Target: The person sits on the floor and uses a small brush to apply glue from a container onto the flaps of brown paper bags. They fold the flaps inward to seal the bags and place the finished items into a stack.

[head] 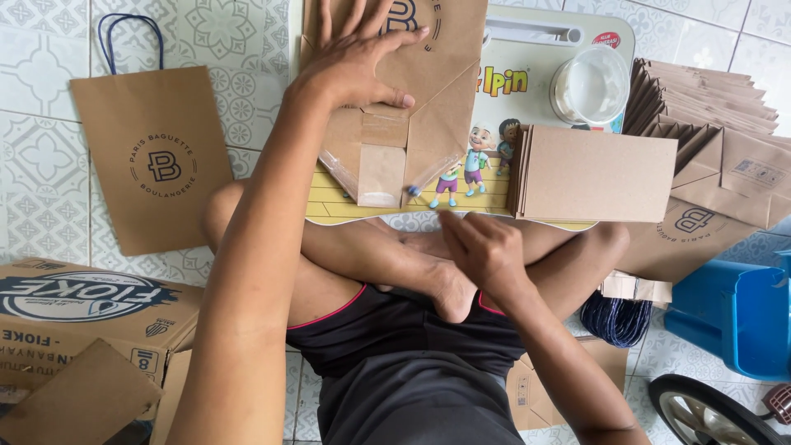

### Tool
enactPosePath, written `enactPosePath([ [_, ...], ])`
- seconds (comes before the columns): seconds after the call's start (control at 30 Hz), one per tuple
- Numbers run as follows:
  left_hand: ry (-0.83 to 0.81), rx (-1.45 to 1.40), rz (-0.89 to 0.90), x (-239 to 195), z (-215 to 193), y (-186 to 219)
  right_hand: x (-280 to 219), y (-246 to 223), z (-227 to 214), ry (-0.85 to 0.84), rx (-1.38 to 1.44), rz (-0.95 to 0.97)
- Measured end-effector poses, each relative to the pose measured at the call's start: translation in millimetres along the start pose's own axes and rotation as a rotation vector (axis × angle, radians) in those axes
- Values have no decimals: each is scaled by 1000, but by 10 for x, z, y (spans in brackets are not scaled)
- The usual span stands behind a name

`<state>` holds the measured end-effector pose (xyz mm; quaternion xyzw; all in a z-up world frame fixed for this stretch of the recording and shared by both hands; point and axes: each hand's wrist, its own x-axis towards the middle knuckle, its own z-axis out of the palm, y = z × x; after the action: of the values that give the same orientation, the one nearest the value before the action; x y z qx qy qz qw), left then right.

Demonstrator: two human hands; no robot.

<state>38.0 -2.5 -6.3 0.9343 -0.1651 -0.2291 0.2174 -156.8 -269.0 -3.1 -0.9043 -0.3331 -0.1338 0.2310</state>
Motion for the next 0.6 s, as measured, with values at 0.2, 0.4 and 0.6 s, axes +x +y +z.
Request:
enactPosePath([
  [0.2, 4, -40, -18, -67, -42, 64, -13, 102, 31, 58, -45, 105],
  [0.4, 5, -37, -15, -62, -40, 62, 30, -98, 7, 16, 3, -73],
  [0.6, 27, -33, -9, -49, -25, 50, 84, 63, -30, 27, -64, 100],
])
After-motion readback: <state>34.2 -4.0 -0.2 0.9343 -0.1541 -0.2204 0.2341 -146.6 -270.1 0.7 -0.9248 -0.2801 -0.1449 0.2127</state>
